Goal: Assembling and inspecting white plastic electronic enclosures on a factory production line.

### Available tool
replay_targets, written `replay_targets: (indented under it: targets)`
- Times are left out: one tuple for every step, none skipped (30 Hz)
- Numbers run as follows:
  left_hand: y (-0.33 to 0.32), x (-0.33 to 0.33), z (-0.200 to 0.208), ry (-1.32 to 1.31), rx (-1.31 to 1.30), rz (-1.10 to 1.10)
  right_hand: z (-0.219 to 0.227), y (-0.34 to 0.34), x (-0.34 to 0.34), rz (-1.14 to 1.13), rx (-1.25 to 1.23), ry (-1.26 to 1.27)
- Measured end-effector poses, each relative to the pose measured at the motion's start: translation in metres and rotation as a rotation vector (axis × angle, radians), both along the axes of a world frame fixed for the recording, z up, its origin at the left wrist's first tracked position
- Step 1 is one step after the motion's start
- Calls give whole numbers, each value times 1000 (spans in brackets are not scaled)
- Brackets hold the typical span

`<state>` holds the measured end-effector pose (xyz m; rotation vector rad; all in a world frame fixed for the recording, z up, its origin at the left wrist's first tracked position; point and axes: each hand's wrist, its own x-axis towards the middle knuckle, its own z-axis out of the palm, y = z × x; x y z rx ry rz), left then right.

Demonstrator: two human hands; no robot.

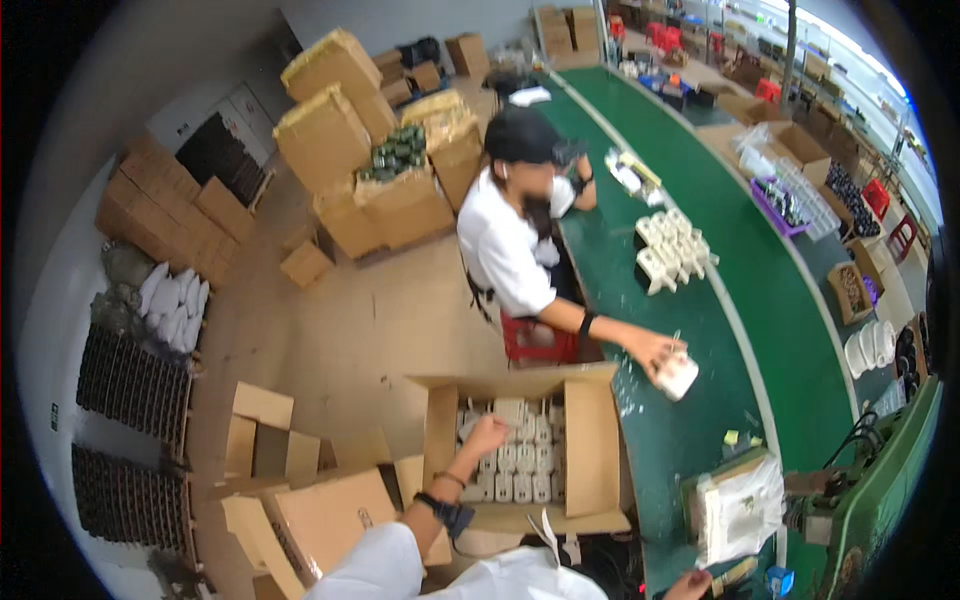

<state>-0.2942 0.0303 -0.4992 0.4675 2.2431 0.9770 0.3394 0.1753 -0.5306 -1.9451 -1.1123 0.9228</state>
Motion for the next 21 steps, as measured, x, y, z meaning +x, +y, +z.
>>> replay_targets:
  targets:
    - [-12,-5,-28,-65,-143,-97,32,-7,-18,199,115,-162]
    - [-13,5,-29,-162,-282,-161,39,-7,-13,260,5,-10]
    - [-8,9,-42,-176,-285,-169,39,-6,-25,296,-70,188]
    - [-10,9,-61,-163,-380,-150,56,-9,-48,309,-84,192]
    - [-12,10,-78,-153,-472,-130,86,-16,-74,535,-145,7]
    - [-1,14,-89,-156,-469,-129,105,-19,-90,745,-192,-188]
    - [9,21,-101,-98,-563,-55,97,-22,-95,746,-192,-193]
    - [16,35,-106,-51,-658,7,99,-28,-99,721,-238,-92]
    - [19,31,-110,-137,-651,-9,103,-33,-99,691,-285,7]
    - [19,20,-113,-225,-645,-28,100,-35,-107,726,-200,-18]
    - [-8,10,-128,-123,-630,64,105,-37,-120,757,-174,37]
    - [-68,-30,-150,-61,-659,34,121,-38,-144,827,-162,100]
    - [-20,-2,-146,-56,-692,112,128,-39,-145,756,-150,72]
    - [-27,-6,-136,-123,-671,170,154,-38,-171,798,-57,3]
    - [-21,1,-127,-140,-661,269,171,-35,-188,842,-105,-13]
    - [-30,2,-121,-51,-679,291,169,-32,-202,1016,151,-94]
    - [-40,0,-112,-98,-574,256,173,-32,-221,1085,225,-106]
    - [-41,6,-101,-23,-589,274,178,-35,-238,1125,169,-144]
    - [-43,12,-86,53,-604,300,171,-34,-251,1202,240,-161]
    - [-43,19,-63,47,-604,290,165,-34,-261,1274,270,-291]
    - [-42,23,-32,83,-475,300,160,-35,-265,1342,301,-421]
